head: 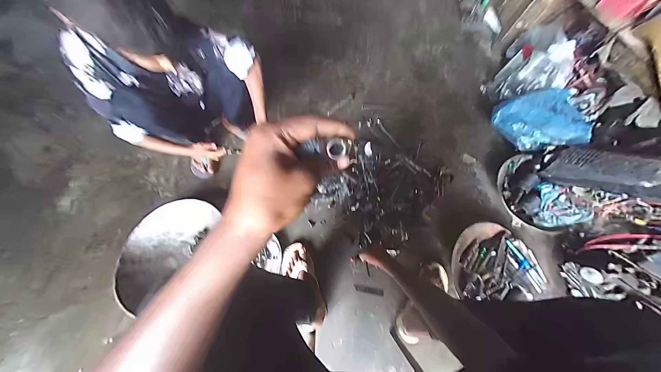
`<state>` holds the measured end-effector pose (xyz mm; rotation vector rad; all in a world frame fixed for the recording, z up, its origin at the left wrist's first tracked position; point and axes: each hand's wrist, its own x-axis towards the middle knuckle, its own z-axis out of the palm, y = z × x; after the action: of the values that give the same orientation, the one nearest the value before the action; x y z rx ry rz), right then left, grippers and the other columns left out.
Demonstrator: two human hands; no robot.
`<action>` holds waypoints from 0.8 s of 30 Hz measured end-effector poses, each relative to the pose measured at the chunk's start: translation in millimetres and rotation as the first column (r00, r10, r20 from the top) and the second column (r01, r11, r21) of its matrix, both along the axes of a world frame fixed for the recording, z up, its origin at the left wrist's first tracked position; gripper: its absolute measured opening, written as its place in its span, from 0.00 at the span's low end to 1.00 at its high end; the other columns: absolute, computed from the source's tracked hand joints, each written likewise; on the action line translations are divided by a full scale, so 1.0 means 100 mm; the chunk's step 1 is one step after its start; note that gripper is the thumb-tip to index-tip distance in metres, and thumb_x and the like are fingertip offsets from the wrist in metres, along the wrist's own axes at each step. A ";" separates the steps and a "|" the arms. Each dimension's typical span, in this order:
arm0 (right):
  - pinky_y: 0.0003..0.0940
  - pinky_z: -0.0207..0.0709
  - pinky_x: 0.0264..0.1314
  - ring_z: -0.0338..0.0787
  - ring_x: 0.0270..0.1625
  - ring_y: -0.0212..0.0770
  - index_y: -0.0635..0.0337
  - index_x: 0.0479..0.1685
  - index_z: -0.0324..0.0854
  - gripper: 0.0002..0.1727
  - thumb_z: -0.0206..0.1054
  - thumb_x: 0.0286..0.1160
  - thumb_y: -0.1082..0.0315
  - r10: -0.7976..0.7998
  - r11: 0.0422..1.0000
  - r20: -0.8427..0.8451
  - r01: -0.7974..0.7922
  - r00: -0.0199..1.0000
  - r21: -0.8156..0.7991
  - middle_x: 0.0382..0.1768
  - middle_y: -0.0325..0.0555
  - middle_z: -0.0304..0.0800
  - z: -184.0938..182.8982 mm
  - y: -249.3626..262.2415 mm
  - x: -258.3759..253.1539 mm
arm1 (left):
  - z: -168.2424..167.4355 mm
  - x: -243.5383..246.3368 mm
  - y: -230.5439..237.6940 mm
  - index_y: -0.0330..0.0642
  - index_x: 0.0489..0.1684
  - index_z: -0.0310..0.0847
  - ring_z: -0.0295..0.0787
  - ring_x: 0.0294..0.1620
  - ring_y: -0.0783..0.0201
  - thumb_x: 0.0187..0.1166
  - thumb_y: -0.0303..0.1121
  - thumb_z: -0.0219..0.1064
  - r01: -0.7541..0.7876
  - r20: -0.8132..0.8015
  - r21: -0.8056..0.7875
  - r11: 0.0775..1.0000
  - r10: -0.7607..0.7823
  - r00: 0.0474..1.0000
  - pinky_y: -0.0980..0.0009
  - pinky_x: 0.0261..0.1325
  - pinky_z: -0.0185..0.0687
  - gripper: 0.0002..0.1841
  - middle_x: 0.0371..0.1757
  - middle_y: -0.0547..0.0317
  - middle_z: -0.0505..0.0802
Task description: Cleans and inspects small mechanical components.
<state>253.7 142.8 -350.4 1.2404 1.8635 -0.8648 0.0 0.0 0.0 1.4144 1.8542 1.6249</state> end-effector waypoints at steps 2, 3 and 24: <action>0.54 0.80 0.49 0.88 0.45 0.52 0.67 0.47 0.85 0.23 0.65 0.77 0.50 0.229 0.969 0.049 -0.223 0.972 -0.109 0.44 0.57 0.88 0.71 0.23 -0.13 | 0.02 -0.01 0.07 0.46 0.53 0.93 0.95 0.48 0.67 0.67 0.18 0.76 -0.011 0.045 0.032 0.999 0.009 0.999 0.66 0.50 0.95 0.17 0.56 0.63 0.96; 0.61 0.75 0.63 0.87 0.58 0.59 0.72 0.52 0.85 0.23 0.63 0.83 0.56 0.349 0.928 0.046 -0.338 0.936 -0.154 0.54 0.66 0.88 1.17 0.34 -0.19 | 0.03 -0.02 0.12 0.47 0.53 0.93 0.95 0.49 0.66 0.67 0.18 0.76 -0.014 0.072 0.054 0.998 0.010 0.997 0.65 0.50 0.95 0.18 0.56 0.63 0.96; 0.39 0.85 0.31 0.92 0.32 0.35 0.35 0.63 0.92 0.19 0.56 0.88 0.50 0.825 0.472 -0.520 0.237 0.220 0.849 0.34 0.35 0.96 3.92 0.58 0.49 | 0.02 0.08 0.38 0.60 0.53 0.95 0.87 0.66 0.71 0.78 0.34 0.67 -0.210 -0.363 0.092 0.973 0.229 0.903 0.52 0.79 0.72 0.12 0.58 0.72 0.95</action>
<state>303.0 201.2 41.4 0.4364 3.7828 -0.3068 8.4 37.8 2.1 1.6846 2.2705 1.5972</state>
